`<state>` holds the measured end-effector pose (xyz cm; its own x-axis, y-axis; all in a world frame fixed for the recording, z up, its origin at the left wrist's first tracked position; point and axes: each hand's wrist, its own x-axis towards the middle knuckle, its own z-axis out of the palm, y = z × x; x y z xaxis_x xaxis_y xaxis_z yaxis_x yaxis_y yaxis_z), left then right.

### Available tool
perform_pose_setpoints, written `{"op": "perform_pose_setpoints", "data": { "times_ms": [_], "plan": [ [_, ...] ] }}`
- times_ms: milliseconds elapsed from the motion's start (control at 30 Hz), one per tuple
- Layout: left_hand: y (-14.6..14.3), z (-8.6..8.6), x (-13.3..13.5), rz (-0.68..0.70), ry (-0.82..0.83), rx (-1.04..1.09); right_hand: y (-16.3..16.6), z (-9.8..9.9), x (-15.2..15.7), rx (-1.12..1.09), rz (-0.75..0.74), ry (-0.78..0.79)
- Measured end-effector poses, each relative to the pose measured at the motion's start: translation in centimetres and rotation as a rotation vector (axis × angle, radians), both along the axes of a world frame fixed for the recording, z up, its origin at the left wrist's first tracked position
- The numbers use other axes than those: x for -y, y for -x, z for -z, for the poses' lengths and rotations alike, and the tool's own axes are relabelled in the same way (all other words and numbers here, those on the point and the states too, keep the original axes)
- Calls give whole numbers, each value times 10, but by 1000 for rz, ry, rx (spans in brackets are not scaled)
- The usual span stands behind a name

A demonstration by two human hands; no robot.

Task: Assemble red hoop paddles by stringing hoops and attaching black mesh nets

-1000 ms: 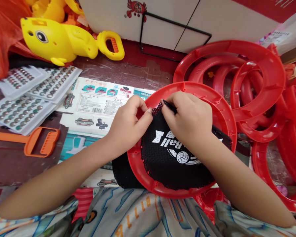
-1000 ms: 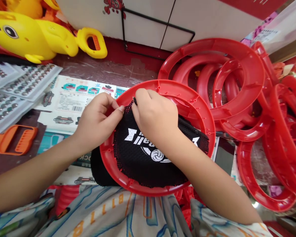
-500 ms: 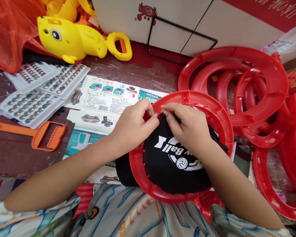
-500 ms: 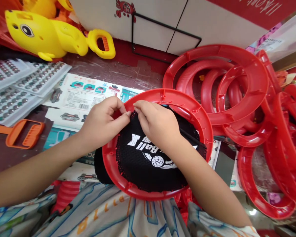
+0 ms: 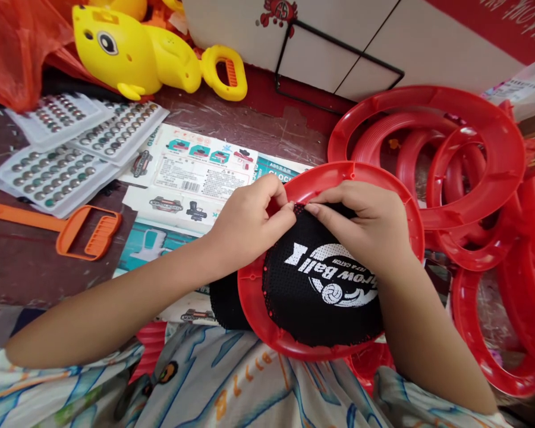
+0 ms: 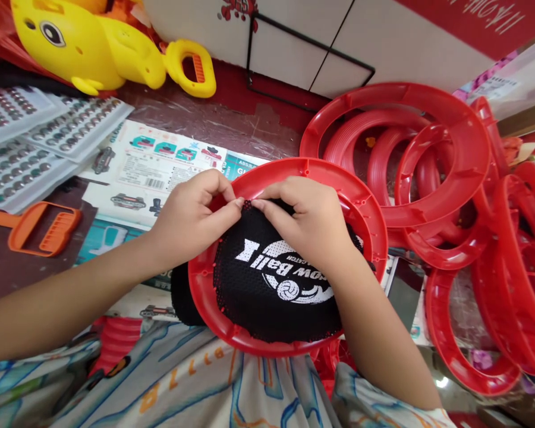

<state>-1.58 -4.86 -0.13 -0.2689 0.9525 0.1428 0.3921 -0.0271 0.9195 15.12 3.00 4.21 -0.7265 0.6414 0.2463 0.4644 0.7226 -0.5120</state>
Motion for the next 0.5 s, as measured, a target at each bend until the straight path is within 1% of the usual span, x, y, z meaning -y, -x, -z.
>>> {"op": "perform_pose_setpoints", "data": {
  "times_ms": [133,300,433,500],
  "plan": [
    [0,-1,1,-7,-35,-27,6,4,4,-46,91,-64],
    [0,0,2,2,-80,-49,11,8,9,-13,131,-164],
    [0,2,0,10,-70,-50,13,8,12,7,176,-207],
    [2,5,0,22,-48,-38,10,7,13,-2,201,-176]
  ]
}}
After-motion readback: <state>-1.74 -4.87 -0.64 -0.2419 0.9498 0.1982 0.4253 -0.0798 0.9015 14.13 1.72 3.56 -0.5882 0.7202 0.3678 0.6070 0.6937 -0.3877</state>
